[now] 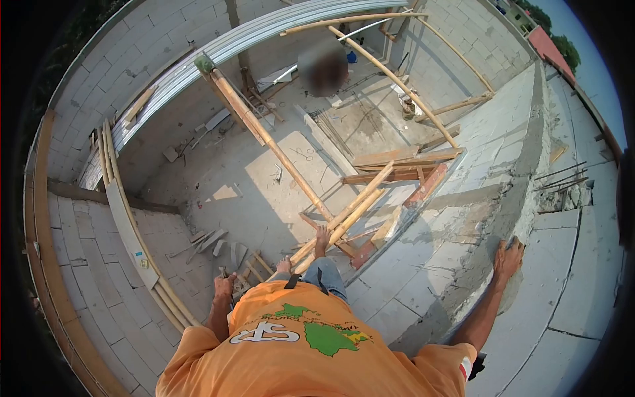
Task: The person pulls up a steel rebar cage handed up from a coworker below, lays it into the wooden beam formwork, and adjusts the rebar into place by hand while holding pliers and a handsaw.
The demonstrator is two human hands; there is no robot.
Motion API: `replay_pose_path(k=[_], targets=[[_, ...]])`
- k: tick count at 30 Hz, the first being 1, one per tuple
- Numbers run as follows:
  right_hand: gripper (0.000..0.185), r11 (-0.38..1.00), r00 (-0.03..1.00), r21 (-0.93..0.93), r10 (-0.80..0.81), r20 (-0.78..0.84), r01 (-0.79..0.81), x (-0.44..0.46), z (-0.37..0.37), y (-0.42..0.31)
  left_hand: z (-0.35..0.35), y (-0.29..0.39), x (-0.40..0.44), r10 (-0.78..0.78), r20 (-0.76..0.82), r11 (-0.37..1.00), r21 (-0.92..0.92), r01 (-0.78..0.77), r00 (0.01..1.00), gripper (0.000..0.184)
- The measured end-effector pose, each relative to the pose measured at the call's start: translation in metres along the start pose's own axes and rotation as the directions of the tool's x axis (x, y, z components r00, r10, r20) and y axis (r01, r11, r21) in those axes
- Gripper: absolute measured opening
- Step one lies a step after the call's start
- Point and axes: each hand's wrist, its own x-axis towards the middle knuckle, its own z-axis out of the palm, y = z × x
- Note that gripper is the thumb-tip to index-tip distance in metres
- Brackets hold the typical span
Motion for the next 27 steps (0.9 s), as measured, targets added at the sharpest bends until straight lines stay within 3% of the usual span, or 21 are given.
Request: replay_pose_path(k=[6,8,27], targets=[[0.051,1.0,0.999,0.021,0.011,0.047,-0.012,0.001,-0.004,0.0,-0.005,-0.02,0.024,0.015,0.041,0.999,0.034,-0.016,0.999,0.013],[0.049,0.999,1.0,0.039,-0.015,-0.013,0.016,0.0,-0.001,0.001,-0.004,-0.019,0.023,0.008,0.039,0.999,0.031,-0.009,0.999,0.013],[0.049,1.0,1.0,0.01,0.005,-0.023,-0.004,0.0,-0.001,0.0,0.0,-0.005,0.019,0.009,0.054,0.996,0.088,-0.014,0.998,0.015]])
